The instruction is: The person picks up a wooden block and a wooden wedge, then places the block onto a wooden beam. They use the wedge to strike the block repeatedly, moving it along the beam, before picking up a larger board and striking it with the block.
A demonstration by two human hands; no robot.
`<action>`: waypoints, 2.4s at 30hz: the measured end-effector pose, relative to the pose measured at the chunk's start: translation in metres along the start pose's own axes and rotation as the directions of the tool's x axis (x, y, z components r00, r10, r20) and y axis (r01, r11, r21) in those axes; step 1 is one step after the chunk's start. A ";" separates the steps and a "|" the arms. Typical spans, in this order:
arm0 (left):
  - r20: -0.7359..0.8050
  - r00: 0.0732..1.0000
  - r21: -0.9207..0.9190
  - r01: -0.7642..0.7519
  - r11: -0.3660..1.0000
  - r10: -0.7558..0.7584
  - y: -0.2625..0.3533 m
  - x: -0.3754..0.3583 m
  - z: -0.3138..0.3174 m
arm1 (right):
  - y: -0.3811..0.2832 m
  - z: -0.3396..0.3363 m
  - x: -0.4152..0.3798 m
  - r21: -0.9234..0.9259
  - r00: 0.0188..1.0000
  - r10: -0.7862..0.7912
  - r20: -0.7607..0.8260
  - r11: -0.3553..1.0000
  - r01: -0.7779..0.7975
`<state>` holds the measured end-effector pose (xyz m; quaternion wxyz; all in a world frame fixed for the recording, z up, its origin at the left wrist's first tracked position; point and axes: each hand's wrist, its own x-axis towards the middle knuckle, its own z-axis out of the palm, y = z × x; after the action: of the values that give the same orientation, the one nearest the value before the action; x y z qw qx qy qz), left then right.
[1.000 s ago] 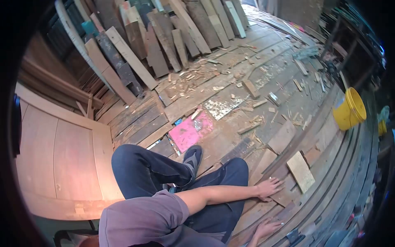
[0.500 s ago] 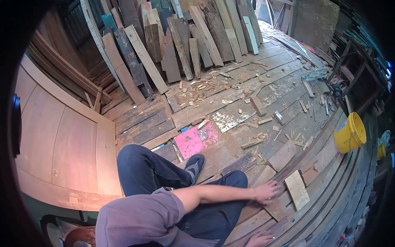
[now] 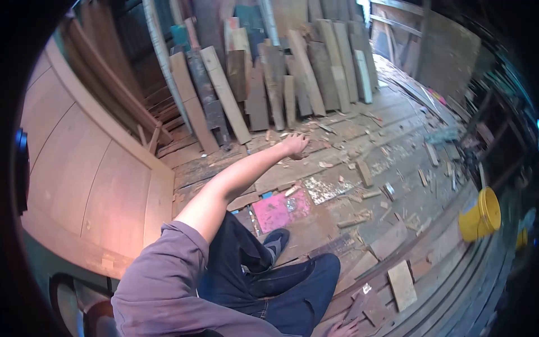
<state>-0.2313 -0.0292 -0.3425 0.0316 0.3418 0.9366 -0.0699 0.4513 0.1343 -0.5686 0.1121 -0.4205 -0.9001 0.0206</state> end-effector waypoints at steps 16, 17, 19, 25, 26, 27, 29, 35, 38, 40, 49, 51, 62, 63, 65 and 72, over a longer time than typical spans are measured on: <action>0.145 0.989 0.043 0.016 0.999 -0.023 -0.081 -0.065 0.079 | -0.074 0.021 0.123 0.396 0.968 -0.235 -0.088 0.883 0.251; 0.177 0.984 0.022 0.025 0.999 -0.029 -0.079 -0.063 0.077 | -0.078 0.023 0.124 0.421 0.975 -0.211 -0.066 0.880 0.219; 0.209 0.977 0.006 0.030 1.000 -0.030 -0.073 -0.062 0.073 | -0.079 0.029 0.119 0.353 0.968 -0.248 -0.049 0.902 0.249; 0.180 0.984 0.011 0.009 1.000 -0.011 -0.064 -0.062 0.073 | -0.083 0.042 0.104 0.367 0.959 -0.282 -0.027 0.890 0.272; 0.200 0.980 0.002 0.014 1.000 -0.014 -0.064 -0.060 0.073 | -0.081 0.044 0.103 0.343 0.954 -0.297 -0.038 0.893 0.291; 0.220 0.975 -0.007 0.021 1.000 -0.019 -0.064 -0.059 0.074 | -0.081 0.047 0.104 0.320 0.948 -0.313 -0.049 0.895 0.312; 0.236 0.971 -0.013 0.029 0.999 -0.025 -0.064 -0.058 0.074 | -0.079 0.052 0.104 0.287 0.943 -0.327 -0.056 0.900 0.329; 0.152 0.988 -0.014 0.014 1.000 -0.012 -0.073 -0.056 0.086 | -0.083 0.052 0.104 0.289 0.948 -0.317 -0.016 0.907 0.308; 0.184 0.983 -0.016 0.022 1.000 -0.019 -0.071 -0.059 0.084 | -0.080 0.055 0.104 0.259 0.944 -0.331 -0.015 0.910 0.323; 0.213 0.977 -0.020 0.034 0.999 -0.029 -0.072 -0.059 0.081 | -0.080 0.058 0.104 0.260 0.943 -0.333 -0.012 0.909 0.325; 0.244 0.968 0.004 0.057 0.998 -0.057 -0.067 -0.052 0.079 | -0.085 0.030 0.109 0.371 0.967 -0.248 -0.054 0.895 0.250; 0.173 0.984 0.001 0.042 0.999 -0.042 -0.061 -0.056 0.078 | -0.078 0.011 0.110 0.381 0.966 -0.232 -0.118 0.887 0.259; 0.129 0.902 -0.219 -0.378 0.899 0.411 -0.053 0.061 0.129 | 0.009 -0.034 0.004 0.133 0.978 0.208 0.011 0.969 -0.207; 0.032 0.822 -0.057 -0.567 0.822 0.569 -0.041 0.079 0.136 | 0.010 -0.035 -0.005 0.146 0.960 0.260 0.101 0.951 -0.273; 0.199 0.812 -0.080 -0.544 0.835 0.548 0.018 0.080 0.113 | 0.015 -0.036 -0.021 0.153 0.937 0.295 0.187 0.934 -0.324; 0.033 0.483 -0.134 -0.866 0.482 0.875 0.116 0.092 0.153 | 0.004 -0.025 -0.040 0.112 0.899 0.373 0.230 0.907 -0.405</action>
<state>-0.2254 0.0935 -0.5158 0.1247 0.7631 0.6340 -0.0141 0.4843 0.1047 -0.5519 0.0457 -0.5778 -0.7998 0.1563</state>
